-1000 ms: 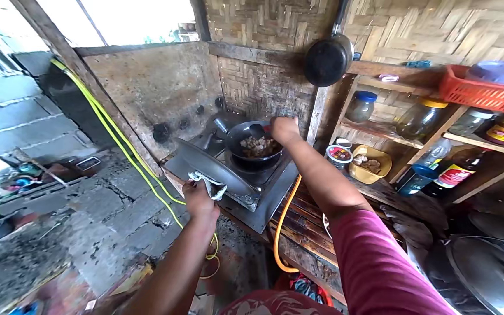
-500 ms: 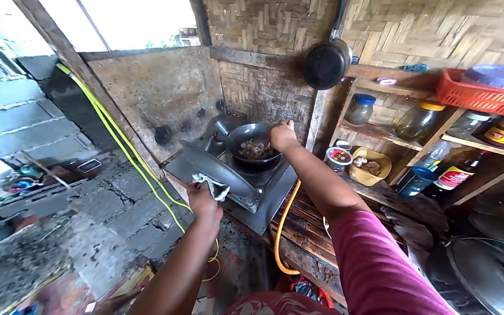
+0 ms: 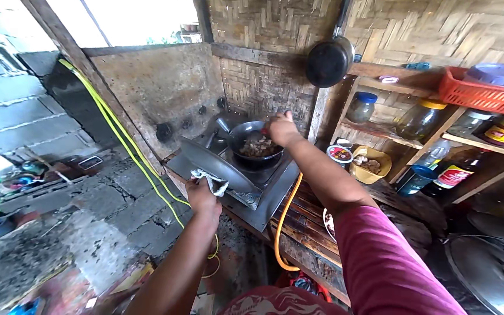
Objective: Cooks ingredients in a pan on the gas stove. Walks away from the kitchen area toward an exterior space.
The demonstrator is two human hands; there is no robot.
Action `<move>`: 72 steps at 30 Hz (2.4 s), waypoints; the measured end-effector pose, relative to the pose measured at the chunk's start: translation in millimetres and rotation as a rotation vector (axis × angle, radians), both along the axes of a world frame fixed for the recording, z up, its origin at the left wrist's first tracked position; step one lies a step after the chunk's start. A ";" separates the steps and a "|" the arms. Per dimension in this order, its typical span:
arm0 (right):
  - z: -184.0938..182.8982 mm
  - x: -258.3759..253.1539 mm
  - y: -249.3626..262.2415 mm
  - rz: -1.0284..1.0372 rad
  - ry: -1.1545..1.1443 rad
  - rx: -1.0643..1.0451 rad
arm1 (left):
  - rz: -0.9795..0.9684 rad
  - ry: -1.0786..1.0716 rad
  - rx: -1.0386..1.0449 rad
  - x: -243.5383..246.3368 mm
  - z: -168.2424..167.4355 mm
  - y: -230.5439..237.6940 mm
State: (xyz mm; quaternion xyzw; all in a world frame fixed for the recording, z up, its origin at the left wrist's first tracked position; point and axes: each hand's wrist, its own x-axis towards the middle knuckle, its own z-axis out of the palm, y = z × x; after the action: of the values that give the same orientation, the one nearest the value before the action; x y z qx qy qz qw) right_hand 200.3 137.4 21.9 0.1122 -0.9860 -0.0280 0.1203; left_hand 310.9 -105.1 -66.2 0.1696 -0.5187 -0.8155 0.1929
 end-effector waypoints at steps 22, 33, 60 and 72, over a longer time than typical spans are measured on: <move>0.4 22.7 19.9 -0.383 -0.038 -0.243 | -0.010 -0.015 0.001 6.6 0.9 8.0; 11.6 49.6 -14.1 -0.363 -0.181 -0.467 | -0.031 -0.020 0.008 4.8 2.4 10.0; -41.4 -24.0 55.7 -0.065 -0.244 -0.809 | -0.041 0.026 0.075 13.8 -1.1 -11.2; -0.2 87.8 49.8 0.285 0.340 0.018 | -0.058 0.020 0.060 13.1 5.7 0.6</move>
State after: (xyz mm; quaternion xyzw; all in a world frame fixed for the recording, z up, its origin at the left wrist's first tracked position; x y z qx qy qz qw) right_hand 288.1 187.2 21.6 0.2449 -0.9254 -0.0381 0.2868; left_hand 324.1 -104.5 -60.5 0.1521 -0.4968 -0.8376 0.1689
